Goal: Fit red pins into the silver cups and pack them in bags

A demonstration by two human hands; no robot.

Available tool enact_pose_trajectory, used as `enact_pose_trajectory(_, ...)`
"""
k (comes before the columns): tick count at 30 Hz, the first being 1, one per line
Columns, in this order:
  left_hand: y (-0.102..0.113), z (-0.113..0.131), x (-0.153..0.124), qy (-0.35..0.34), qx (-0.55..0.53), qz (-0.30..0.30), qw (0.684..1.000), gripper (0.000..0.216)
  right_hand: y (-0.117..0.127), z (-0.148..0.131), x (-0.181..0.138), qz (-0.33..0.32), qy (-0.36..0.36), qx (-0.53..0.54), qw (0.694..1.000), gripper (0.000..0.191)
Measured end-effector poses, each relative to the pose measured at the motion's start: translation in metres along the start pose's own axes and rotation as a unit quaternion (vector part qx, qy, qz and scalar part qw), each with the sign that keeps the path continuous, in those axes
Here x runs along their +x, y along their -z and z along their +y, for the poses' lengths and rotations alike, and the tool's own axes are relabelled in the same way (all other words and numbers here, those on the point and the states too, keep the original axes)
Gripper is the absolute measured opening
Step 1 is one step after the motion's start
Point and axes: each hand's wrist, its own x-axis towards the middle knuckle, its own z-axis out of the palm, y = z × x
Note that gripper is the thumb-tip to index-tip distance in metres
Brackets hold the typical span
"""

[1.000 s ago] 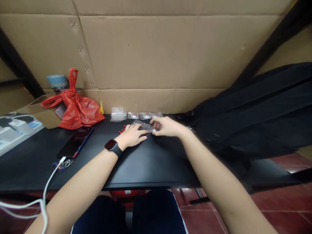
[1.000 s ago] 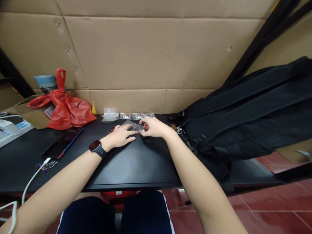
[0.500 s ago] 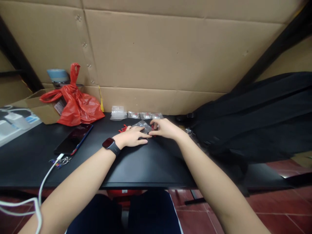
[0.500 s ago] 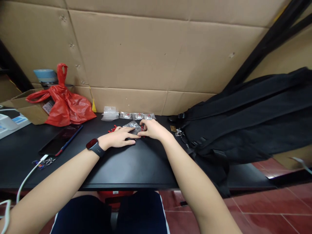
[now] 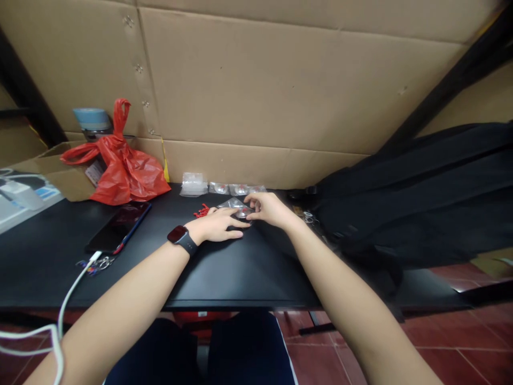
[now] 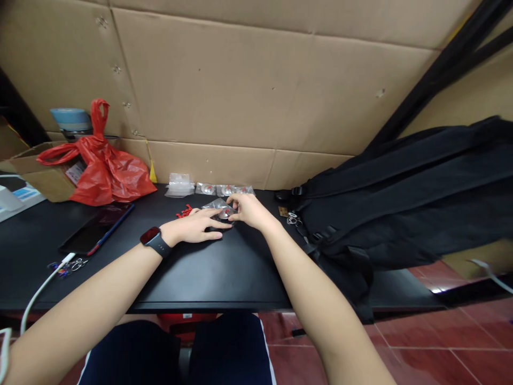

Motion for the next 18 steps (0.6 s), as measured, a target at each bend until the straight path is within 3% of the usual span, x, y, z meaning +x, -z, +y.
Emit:
enact_pose_trajectory(4, -0.003, -0.002, 0.0, 0.002, -0.009, 0.009, 1.0, 0.041, -0.01, 0.012, 0.005, 0.065, -0.005, -0.041, 0.997, 0.04)
enact_pose_trajectory(9, -0.005, -0.006, 0.001, 0.01, -0.015, -0.002, 1.0, 0.043, -0.022, 0.017, 0.009, 0.097, -0.034, -0.056, 0.993, 0.036)
enact_pose_trajectory(18, 0.003, -0.002, -0.002, 0.009, -0.021, -0.016, 1.0, 0.04, -0.04, 0.009, 0.015, 0.11, 0.011, -0.109, 0.988, 0.006)
